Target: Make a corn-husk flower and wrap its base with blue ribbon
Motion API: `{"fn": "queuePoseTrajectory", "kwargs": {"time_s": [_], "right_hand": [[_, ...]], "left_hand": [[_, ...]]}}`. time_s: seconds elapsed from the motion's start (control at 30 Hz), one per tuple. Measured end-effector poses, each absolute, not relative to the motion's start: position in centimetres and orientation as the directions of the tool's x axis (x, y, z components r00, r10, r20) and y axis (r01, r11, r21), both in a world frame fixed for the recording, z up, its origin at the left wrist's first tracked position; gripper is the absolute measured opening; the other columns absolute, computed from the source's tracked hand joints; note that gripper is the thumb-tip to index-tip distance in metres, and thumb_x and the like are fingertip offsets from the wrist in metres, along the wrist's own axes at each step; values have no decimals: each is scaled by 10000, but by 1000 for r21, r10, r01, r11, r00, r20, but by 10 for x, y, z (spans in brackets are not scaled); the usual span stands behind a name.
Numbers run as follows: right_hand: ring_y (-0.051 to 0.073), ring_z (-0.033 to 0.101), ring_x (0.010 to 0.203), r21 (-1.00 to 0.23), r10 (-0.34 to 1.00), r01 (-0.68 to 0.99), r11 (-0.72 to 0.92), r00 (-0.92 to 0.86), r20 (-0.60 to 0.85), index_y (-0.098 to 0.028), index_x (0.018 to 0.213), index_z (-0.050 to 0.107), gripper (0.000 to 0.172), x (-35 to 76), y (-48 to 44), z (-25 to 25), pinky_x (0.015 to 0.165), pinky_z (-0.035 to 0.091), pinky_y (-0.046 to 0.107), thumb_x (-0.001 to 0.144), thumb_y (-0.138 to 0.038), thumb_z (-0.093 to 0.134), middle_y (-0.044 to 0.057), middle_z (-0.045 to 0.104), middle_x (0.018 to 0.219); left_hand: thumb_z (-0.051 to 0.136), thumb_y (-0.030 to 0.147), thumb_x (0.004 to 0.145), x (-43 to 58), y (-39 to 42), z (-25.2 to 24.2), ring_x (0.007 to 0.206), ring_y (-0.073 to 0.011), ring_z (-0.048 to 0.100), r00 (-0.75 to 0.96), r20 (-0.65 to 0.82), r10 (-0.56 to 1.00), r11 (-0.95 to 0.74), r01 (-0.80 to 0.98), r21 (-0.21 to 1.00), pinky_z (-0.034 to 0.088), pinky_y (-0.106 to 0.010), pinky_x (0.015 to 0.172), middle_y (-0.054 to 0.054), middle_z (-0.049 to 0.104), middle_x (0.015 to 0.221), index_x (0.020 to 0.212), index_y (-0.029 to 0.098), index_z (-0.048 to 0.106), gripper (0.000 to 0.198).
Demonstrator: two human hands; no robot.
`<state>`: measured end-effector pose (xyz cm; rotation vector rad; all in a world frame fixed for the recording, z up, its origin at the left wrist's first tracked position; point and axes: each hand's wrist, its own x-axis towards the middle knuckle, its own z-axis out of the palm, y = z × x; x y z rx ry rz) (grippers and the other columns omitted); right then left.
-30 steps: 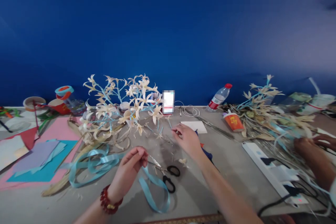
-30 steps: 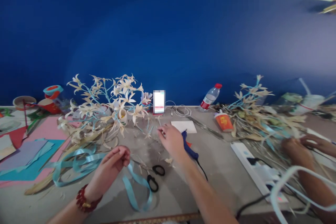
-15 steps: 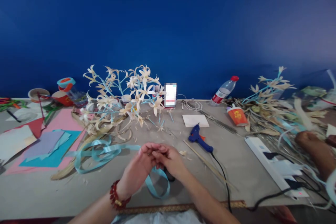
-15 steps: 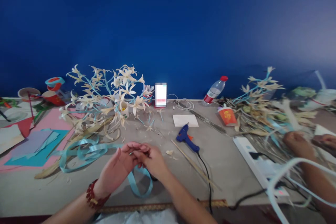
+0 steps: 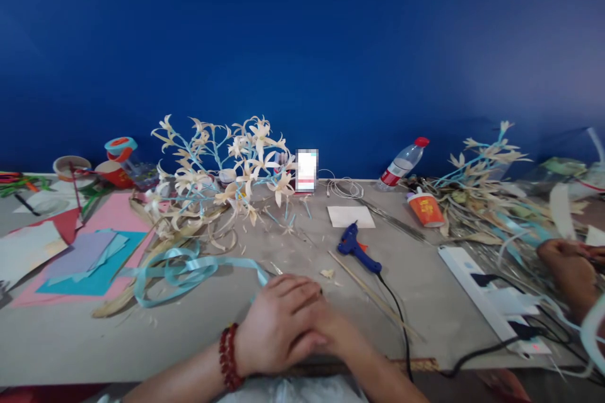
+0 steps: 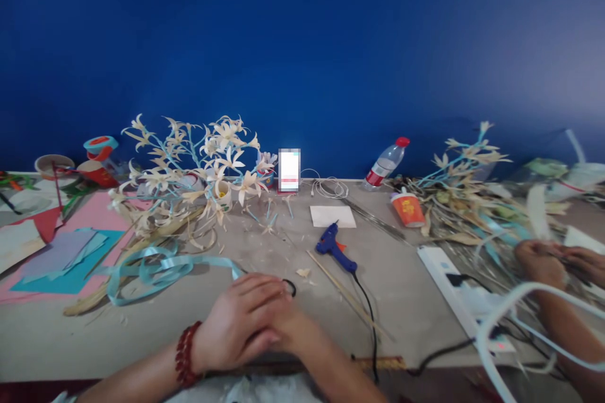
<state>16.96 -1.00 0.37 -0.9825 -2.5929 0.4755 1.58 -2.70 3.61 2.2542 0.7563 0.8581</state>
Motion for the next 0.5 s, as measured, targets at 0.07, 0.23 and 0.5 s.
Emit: {"fn": "queuePoseTrajectory", "kwargs": {"time_s": [0.07,0.23,0.5], "right_hand": [[233,670,1022,-579,596,400,711,-779,194,-268,1100,705,245,175,-7,12,902,529,289,865,-304,648,19,739,1113],[283,505,1269,-666,860,619,416,-29,510,-290,1333,553,367,221,17,38,1086,390,502,973,-309,488,96,572,1351],[190,693,791,-728,935,587,354,-202,292,-246,1232,625,300,217,13,19,761,573,332,956,-292,517,92,671,1165]], "left_hand": [[735,316,786,11,-19,33,1179,-360,594,506,315,803,-482,239,843,393,-475,1046,-132,660,1287,1293,286,627,518],[764,256,741,-38,5,11,1262,-397,495,66,316,946,-310,464,830,105,-585,1153,-119,707,1178,979,284,751,241],[745,237,759,-26,-20,0,1241,-354,534,584,317,747,-619,437,653,-114,-573,1159,-67,722,1160,1270,342,613,538]]}}
